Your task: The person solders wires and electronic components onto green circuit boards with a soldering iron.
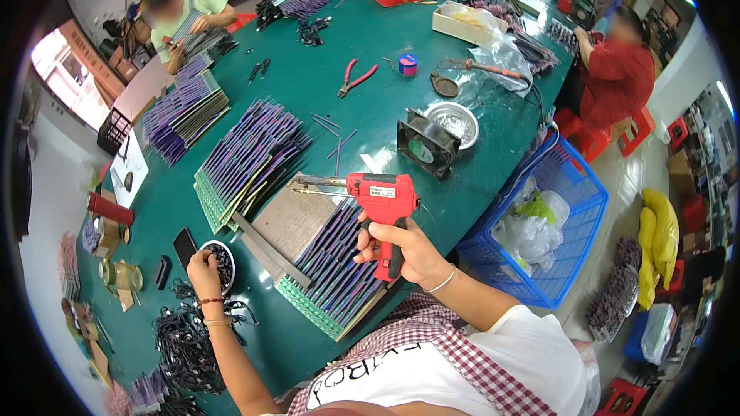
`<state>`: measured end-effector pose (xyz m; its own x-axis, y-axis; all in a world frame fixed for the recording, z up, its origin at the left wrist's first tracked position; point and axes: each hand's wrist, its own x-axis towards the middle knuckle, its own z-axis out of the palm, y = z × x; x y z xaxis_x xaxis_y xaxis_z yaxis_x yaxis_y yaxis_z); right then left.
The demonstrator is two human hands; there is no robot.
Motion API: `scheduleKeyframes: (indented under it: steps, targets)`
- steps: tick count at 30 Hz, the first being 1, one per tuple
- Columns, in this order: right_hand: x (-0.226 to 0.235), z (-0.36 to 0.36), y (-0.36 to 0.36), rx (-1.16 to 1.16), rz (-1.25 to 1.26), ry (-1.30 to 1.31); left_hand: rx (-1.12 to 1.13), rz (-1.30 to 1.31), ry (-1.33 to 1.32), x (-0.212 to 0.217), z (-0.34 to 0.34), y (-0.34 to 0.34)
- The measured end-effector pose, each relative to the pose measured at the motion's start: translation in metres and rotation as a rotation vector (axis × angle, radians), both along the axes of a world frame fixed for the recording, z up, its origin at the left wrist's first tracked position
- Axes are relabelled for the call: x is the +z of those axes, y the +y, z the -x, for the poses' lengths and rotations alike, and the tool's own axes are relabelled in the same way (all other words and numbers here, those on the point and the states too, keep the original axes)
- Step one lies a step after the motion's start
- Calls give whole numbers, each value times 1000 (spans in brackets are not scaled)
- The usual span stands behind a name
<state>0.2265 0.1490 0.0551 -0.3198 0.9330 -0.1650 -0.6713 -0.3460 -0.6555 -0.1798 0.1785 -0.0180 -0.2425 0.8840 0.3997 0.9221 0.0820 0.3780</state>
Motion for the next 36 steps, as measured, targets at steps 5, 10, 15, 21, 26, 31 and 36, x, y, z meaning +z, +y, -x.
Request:
scheduleKeyframes:
  steps: [5,10,15,21,26,31,36]
  targets:
    - [-11,4,-17,-59,27,40,-87,-76,-29,12,-32,-37]
    - [-14,12,-29,-53,-35,39,-115,25,13,-11,-64,-68]
    - [-4,28,-43,-71,-51,19,-164,25,74,-24,-64,-72]
    - [2,30,-61,-114,-63,-36,-49,39,214,-26,-73,-76]
    - [5,39,-71,-112,-74,-20,-28,7,353,-6,-72,-87]
    - [0,42,-81,-58,-61,9,-98,-108,225,-26,-57,-85]
    - [2,35,-80,1,-62,-76,-181,-259,-43,-10,-74,-91]
